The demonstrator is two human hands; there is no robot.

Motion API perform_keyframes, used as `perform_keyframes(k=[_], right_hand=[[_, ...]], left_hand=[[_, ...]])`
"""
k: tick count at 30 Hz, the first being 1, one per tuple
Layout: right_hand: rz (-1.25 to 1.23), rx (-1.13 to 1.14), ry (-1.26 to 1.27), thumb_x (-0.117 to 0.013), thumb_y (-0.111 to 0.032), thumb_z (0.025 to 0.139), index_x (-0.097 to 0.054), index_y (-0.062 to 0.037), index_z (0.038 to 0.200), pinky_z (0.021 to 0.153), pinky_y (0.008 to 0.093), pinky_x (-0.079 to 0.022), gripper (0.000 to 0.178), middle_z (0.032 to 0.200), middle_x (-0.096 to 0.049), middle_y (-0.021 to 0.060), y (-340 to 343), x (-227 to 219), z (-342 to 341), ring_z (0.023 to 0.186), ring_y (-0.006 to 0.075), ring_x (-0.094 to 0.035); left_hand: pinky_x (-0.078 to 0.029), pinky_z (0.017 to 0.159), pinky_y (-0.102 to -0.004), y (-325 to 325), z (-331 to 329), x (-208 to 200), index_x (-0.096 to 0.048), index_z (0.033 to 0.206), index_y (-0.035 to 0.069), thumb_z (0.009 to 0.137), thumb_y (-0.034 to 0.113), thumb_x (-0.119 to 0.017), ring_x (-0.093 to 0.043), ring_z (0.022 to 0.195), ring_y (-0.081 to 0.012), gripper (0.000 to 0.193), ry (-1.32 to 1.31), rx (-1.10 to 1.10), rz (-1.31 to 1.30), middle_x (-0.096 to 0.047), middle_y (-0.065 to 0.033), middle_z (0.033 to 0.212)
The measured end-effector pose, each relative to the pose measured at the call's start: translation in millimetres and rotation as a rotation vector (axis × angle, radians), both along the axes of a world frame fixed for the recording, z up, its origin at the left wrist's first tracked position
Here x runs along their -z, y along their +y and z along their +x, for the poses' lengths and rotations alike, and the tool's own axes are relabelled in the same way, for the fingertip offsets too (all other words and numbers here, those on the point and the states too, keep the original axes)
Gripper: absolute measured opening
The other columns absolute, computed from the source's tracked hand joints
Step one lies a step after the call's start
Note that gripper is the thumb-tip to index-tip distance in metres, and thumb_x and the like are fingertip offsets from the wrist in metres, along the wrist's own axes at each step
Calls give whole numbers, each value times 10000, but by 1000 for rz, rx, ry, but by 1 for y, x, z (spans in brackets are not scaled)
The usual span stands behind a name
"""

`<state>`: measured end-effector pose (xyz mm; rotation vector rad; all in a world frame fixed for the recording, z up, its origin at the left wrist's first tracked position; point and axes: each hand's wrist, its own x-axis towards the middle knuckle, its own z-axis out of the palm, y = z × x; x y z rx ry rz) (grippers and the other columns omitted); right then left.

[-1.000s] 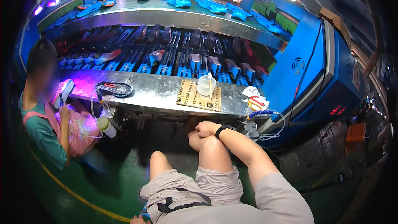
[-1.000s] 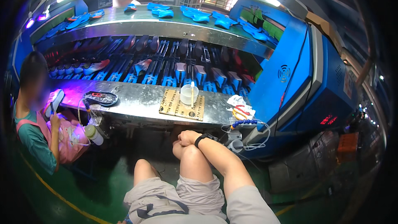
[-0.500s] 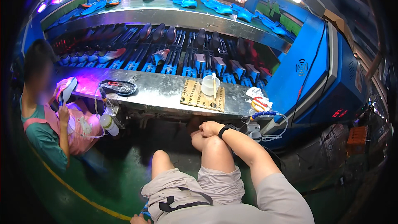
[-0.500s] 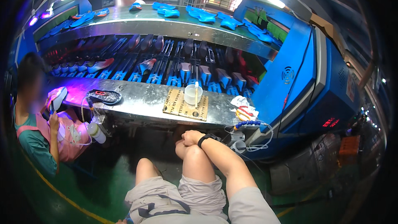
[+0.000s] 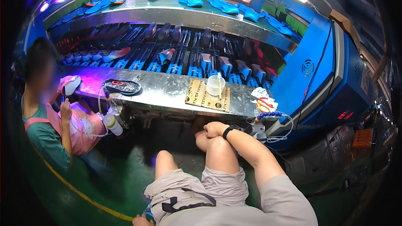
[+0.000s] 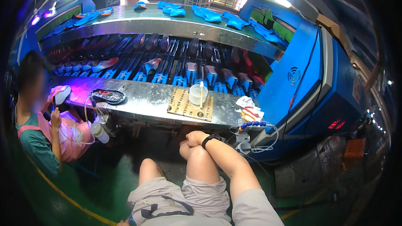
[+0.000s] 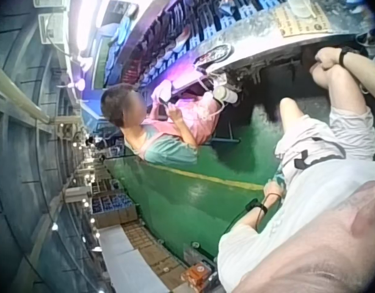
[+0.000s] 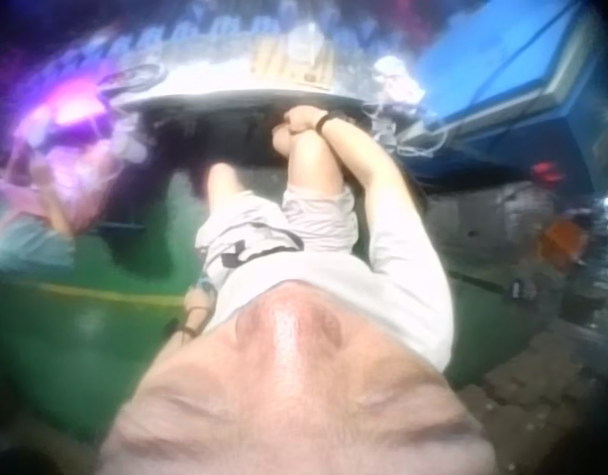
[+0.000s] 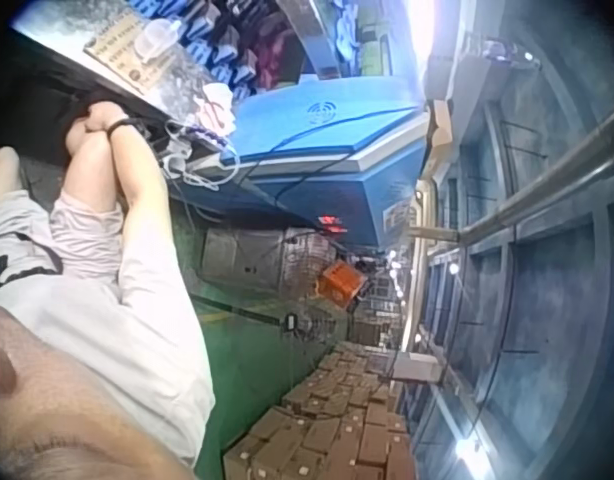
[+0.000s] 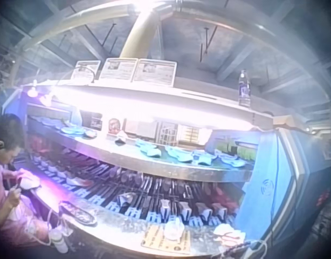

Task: Applying glue to shoe soles and placing them on a conveyor belt.

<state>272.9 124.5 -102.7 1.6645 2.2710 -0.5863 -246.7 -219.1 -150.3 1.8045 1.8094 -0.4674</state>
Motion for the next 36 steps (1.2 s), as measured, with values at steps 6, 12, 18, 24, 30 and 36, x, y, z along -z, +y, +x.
perform_keyframes(k=[6,12,18,24,30,36], right_hand=[[-25,-38,71,-636,-265,807,-733,-72,1125,955,460,-522,385,1118,-725,198,1,7,5,1082,382,-672],[10,-74,104,-638,-261,808,-718,-26,1067,900,472,-526,359,1064,-716,215,1,6,6,1012,400,-670],[14,-82,116,-636,-249,809,-718,-25,1051,898,473,-526,341,1070,-715,220,0,4,6,1011,399,-670],[-12,-64,90,-647,-248,810,-731,-83,1127,942,456,-525,368,1107,-730,183,1,8,6,1076,374,-676],[-13,-44,68,-645,-266,816,-728,-91,1152,953,457,-522,388,1126,-726,185,1,8,5,1091,370,-672],[5,-44,49,-636,-277,825,-727,-95,1161,972,459,-510,392,1137,-723,187,0,10,7,1106,366,-668]], left_hand=[[-531,860,-529,-3,0,3,-633,1210,55,930,448,-557,-674,984,-440,488,41,15,2,-680,-285,1086],[-531,863,-526,-3,1,1,-618,1239,46,929,454,-564,-673,997,-430,515,65,30,-55,-677,-276,1101],[-535,859,-518,-7,3,5,-631,1215,30,925,457,-576,-672,997,-426,519,54,2,-1,-676,-274,1107],[-539,841,-516,-11,-1,17,-652,1178,44,922,443,-585,-681,945,-429,478,61,-11,35,-691,-263,1050],[-537,819,-521,-15,-2,24,-659,1158,46,920,432,-587,-682,917,-430,459,34,5,100,-694,-260,1023],[-540,818,-516,-15,-4,28,-657,1151,40,926,432,-576,-682,922,-425,459,44,18,102,-692,-258,1022]])
